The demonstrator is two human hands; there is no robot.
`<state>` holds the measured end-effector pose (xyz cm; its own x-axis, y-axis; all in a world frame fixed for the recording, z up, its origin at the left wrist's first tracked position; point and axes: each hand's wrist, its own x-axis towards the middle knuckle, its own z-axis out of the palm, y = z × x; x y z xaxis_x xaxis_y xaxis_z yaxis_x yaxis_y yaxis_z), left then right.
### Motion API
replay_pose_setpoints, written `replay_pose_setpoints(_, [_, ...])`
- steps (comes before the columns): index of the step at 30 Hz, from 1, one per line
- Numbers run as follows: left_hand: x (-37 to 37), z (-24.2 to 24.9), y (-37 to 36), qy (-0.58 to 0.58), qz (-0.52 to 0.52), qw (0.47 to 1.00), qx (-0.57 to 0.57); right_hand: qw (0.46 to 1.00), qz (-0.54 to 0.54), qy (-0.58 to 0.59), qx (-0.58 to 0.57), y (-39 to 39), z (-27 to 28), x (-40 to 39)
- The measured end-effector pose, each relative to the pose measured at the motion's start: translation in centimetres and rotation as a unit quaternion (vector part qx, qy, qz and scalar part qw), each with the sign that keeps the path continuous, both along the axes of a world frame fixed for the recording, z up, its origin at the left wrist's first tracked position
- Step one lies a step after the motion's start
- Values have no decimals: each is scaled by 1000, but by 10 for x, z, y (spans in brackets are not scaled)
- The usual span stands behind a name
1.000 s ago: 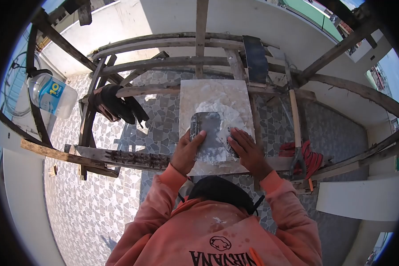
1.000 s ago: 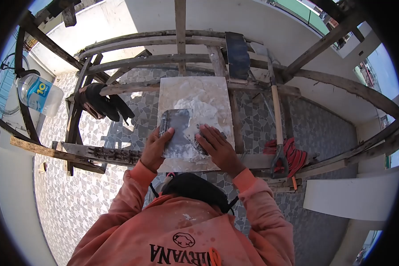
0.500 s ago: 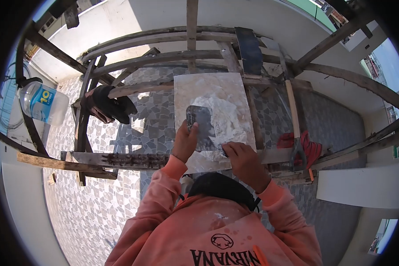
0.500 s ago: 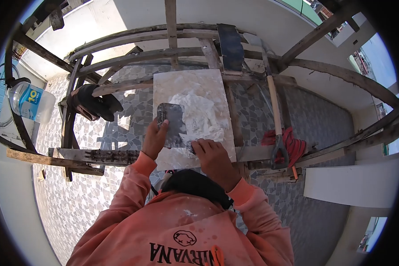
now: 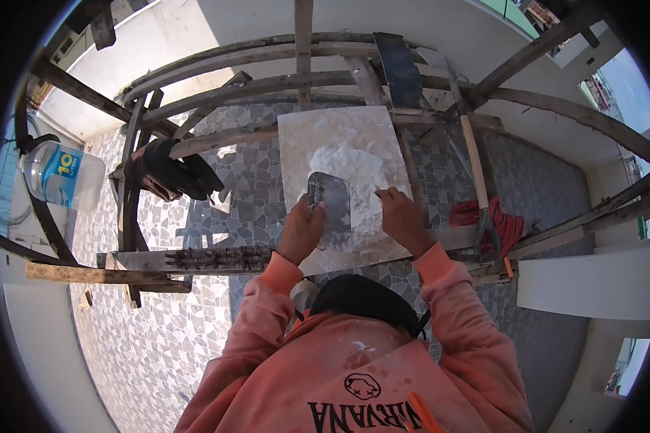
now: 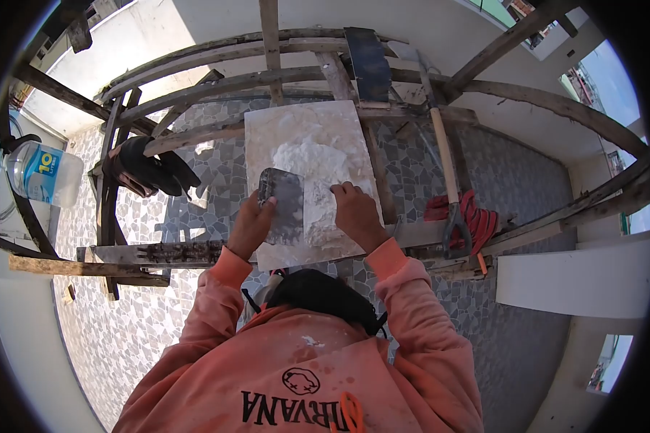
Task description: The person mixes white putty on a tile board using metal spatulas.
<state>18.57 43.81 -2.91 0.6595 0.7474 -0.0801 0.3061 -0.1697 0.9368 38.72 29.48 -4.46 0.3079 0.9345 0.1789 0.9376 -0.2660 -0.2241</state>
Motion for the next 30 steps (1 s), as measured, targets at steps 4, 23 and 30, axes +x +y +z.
replay_pose_setpoints(4, [-16,-10,1,31,41,995,90,998,-35,61,-8,2,1,9])
replay_pose_setpoints(23, [-30,-10,-23,17,60,991,117,989,-60,137,-4,3,0,-5])
replay_pose_setpoints(30, [-27,-10,-27,33,55,990,122,1000,8,16,10,-6,-14,-11])
